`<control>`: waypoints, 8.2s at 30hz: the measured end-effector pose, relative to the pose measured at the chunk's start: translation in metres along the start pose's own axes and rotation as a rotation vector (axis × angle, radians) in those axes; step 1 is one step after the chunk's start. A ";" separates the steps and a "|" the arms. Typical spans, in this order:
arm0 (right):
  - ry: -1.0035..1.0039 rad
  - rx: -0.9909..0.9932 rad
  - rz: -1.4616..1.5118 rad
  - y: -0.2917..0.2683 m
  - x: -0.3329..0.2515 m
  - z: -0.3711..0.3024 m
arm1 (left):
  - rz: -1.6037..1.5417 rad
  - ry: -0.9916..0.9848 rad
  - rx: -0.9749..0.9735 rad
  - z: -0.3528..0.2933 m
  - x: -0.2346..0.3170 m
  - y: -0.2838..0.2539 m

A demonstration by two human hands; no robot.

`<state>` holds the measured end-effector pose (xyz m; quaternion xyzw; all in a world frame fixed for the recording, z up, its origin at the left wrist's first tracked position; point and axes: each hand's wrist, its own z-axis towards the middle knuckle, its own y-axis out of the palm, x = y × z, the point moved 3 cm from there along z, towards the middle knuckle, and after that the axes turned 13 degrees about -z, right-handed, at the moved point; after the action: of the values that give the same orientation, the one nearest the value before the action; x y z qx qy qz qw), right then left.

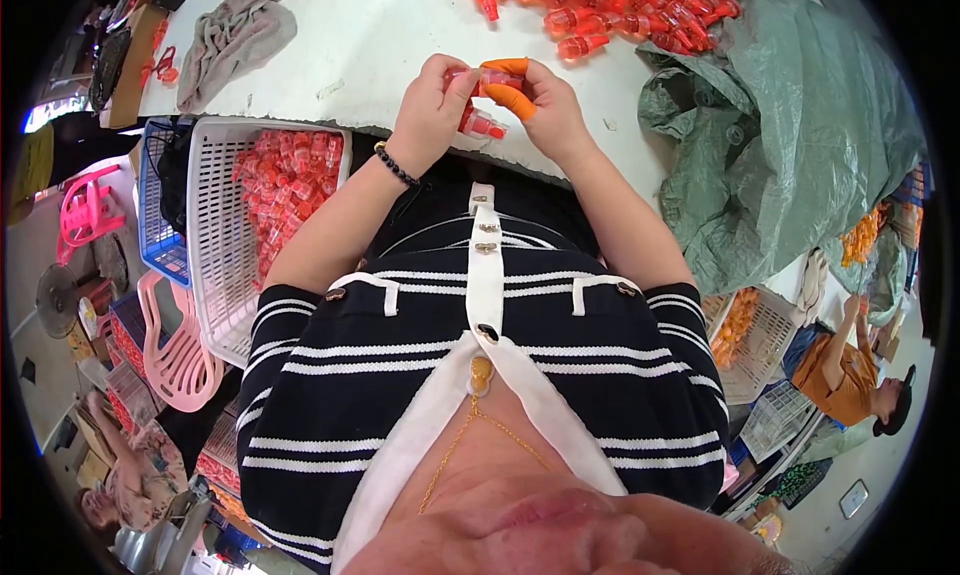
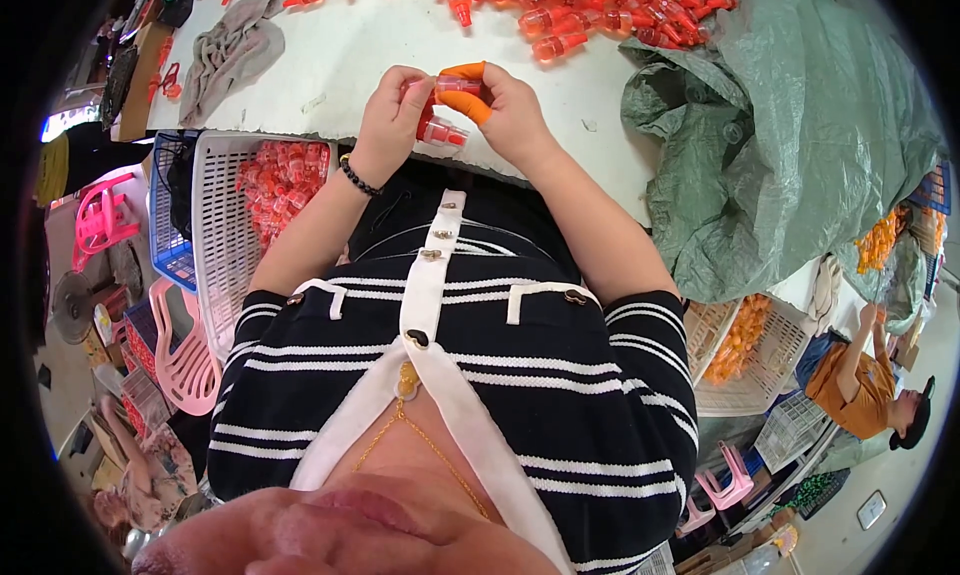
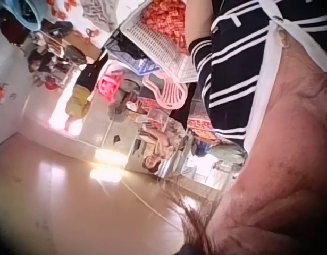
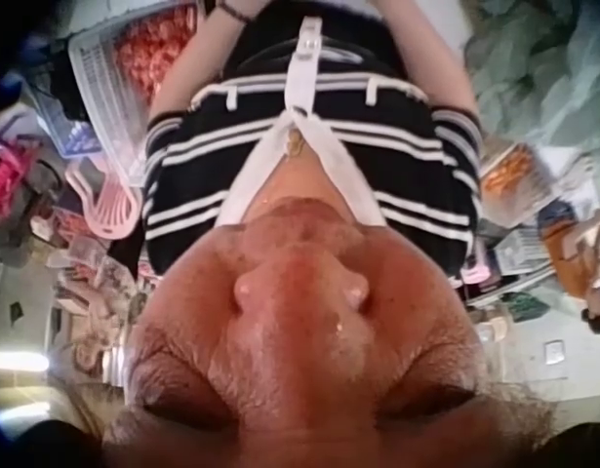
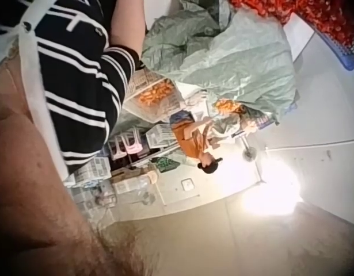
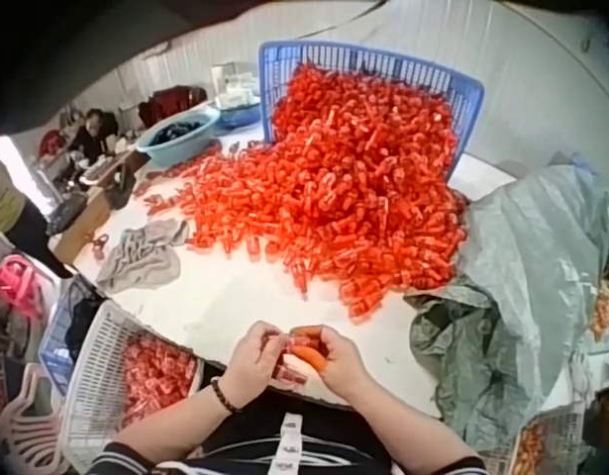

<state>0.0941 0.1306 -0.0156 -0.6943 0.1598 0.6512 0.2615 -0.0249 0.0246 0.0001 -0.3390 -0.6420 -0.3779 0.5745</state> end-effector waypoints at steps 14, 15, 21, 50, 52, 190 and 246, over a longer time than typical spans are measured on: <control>-0.170 0.397 -1.158 -0.117 0.021 0.018 | 0.998 -0.069 0.013 -0.064 0.065 -0.158; -0.222 0.419 -1.399 -0.117 0.026 0.019 | 1.188 0.109 -0.028 -0.063 0.064 -0.158; -0.272 0.365 -1.429 -0.092 0.013 0.016 | 0.561 0.237 -0.011 0.031 0.025 -0.094; -0.115 0.601 -0.820 -0.141 -0.020 -0.051 | -0.424 -0.475 -0.125 0.025 -0.018 0.004; 0.112 0.735 -1.122 -0.200 0.000 -0.063 | -0.575 -0.529 -0.065 0.024 -0.023 -0.001; 0.009 -0.677 -0.014 0.117 -0.038 0.026 | 0.922 -0.117 0.922 -0.237 -0.050 -0.196; 0.184 -1.121 0.652 0.111 -0.085 0.048 | 0.750 -0.717 0.453 -0.220 -0.106 -0.158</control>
<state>-0.0161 0.0578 0.0508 -0.6943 0.0201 0.6197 -0.3654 -0.0449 -0.2451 -0.1085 -0.5191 -0.6977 0.1379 0.4740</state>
